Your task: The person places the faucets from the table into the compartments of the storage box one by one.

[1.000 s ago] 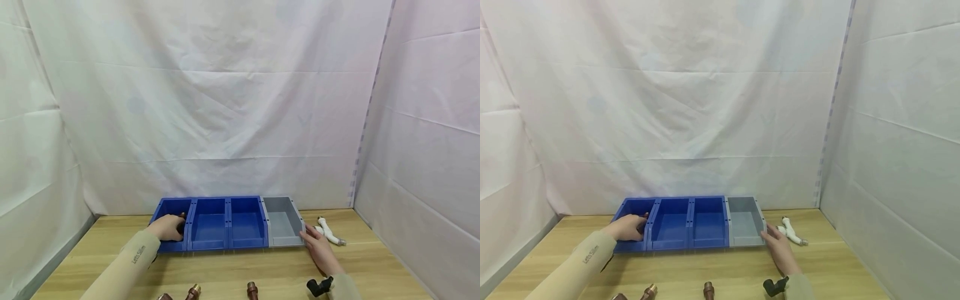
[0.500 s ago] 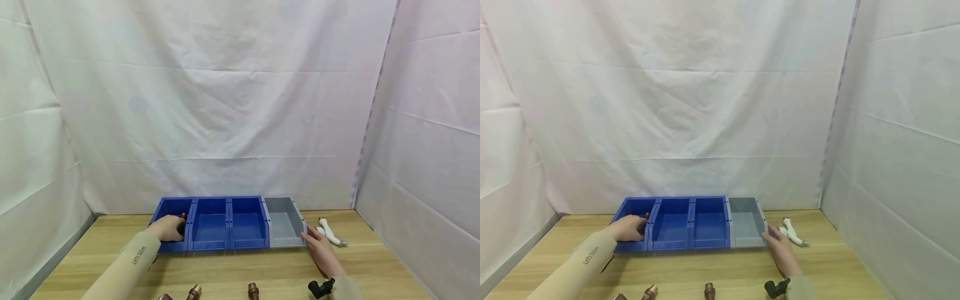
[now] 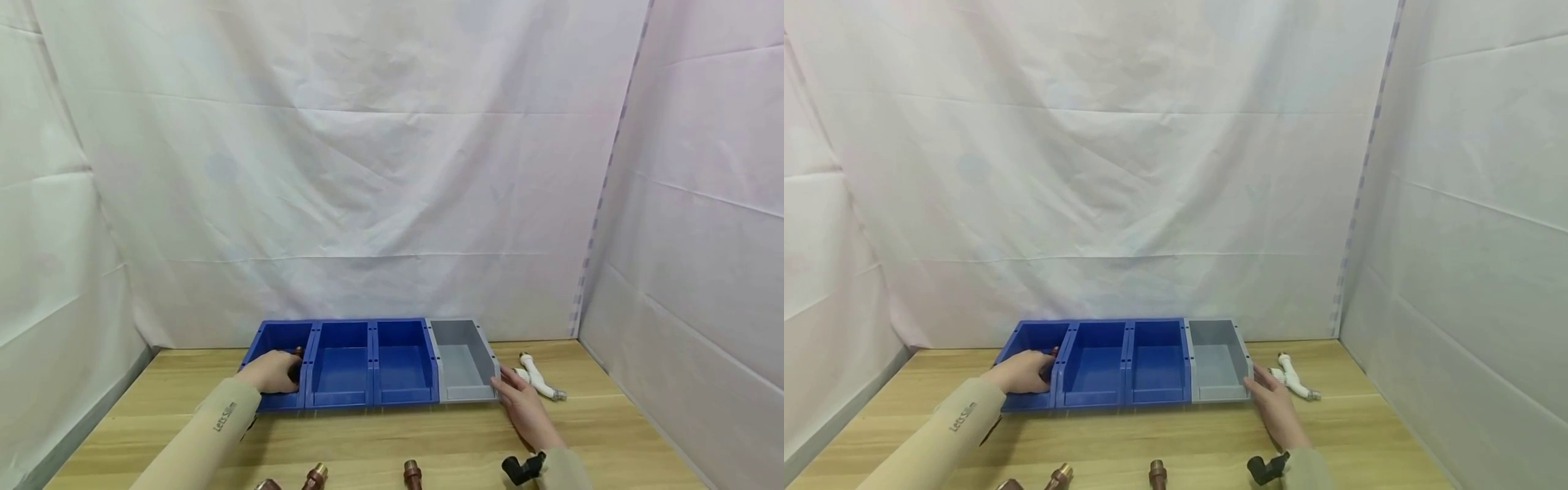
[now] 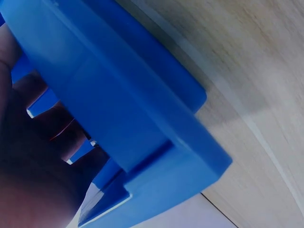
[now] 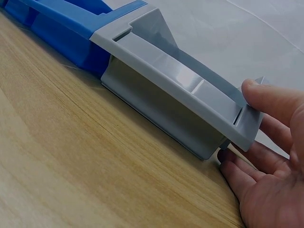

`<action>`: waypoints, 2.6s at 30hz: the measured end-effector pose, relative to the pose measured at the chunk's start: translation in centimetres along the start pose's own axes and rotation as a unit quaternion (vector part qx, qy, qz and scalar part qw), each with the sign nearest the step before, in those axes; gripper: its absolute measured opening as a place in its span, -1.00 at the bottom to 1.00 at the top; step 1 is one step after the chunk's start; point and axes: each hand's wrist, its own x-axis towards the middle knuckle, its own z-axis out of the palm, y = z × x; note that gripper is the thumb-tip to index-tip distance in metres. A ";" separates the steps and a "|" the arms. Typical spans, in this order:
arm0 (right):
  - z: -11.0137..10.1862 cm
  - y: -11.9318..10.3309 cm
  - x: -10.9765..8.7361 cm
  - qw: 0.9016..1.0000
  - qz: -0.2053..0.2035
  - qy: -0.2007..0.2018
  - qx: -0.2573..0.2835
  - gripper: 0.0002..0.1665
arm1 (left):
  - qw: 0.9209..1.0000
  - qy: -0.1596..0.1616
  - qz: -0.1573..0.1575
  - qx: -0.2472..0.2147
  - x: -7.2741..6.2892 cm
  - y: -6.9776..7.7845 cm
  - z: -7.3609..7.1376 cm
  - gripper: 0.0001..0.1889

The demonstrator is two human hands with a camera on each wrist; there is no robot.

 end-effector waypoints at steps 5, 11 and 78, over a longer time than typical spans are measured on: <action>-0.1 0.1 0.1 1.000 0.001 -0.002 0.000 -0.18 | 1.000 0.002 0.008 0.007 0.0 -0.2 0.2 -0.62; 0.0 0.2 0.1 1.000 0.000 0.000 0.004 -0.18 | 1.000 -0.001 0.014 0.005 0.0 -0.2 0.1 -0.61; 0.5 0.8 -0.2 1.000 -0.001 0.014 0.004 -0.20 | 0.999 0.023 -0.003 0.030 -0.3 0.4 0.4 -0.79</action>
